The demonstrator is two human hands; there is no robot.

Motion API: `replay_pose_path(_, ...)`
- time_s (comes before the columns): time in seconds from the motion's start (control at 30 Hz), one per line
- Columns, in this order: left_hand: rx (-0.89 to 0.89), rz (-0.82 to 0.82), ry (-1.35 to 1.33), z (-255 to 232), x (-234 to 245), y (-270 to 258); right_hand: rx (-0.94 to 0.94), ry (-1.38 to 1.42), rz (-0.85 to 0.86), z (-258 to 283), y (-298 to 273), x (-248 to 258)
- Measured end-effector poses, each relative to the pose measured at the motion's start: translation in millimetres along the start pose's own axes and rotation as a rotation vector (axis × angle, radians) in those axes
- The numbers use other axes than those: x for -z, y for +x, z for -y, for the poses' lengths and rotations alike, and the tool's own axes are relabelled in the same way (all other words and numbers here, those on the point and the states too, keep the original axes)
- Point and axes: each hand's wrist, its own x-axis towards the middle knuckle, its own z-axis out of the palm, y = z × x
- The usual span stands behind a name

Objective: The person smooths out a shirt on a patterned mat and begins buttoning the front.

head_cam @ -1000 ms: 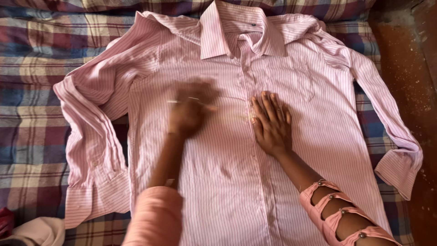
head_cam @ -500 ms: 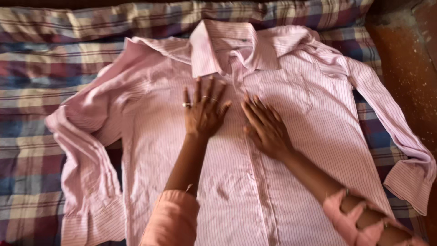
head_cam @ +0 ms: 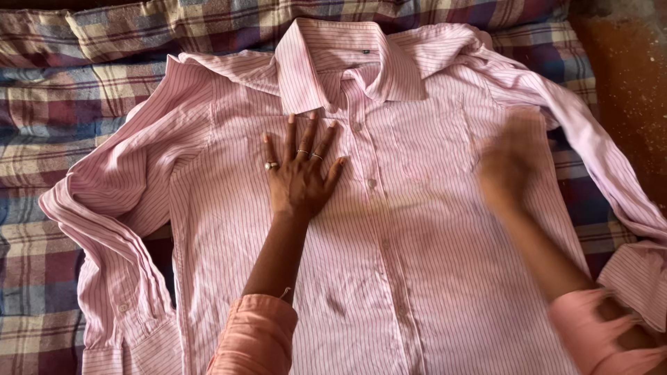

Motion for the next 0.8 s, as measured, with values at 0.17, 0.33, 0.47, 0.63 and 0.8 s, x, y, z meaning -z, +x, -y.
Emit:
replay_pose_path(0.17,-0.026,-0.045,0.007,0,-4,-2,0.328,0.247,0.119,67,-6,-21)
replay_pose_path(0.33,-0.055,-0.123,0.045,4,-11,-2,0.100,-0.002,-0.113,66,0,4)
replay_pose_path(0.47,0.035,0.000,-0.081,17,-7,9,0.083,0.004,-0.095,80,3,17)
replay_pose_path(0.63,0.094,0.019,-0.059,53,7,57,0.079,0.006,-0.106,86,4,23)
replay_pose_path(0.8,0.046,-0.085,0.131,87,-7,98,0.092,-0.007,-0.125,86,5,22)
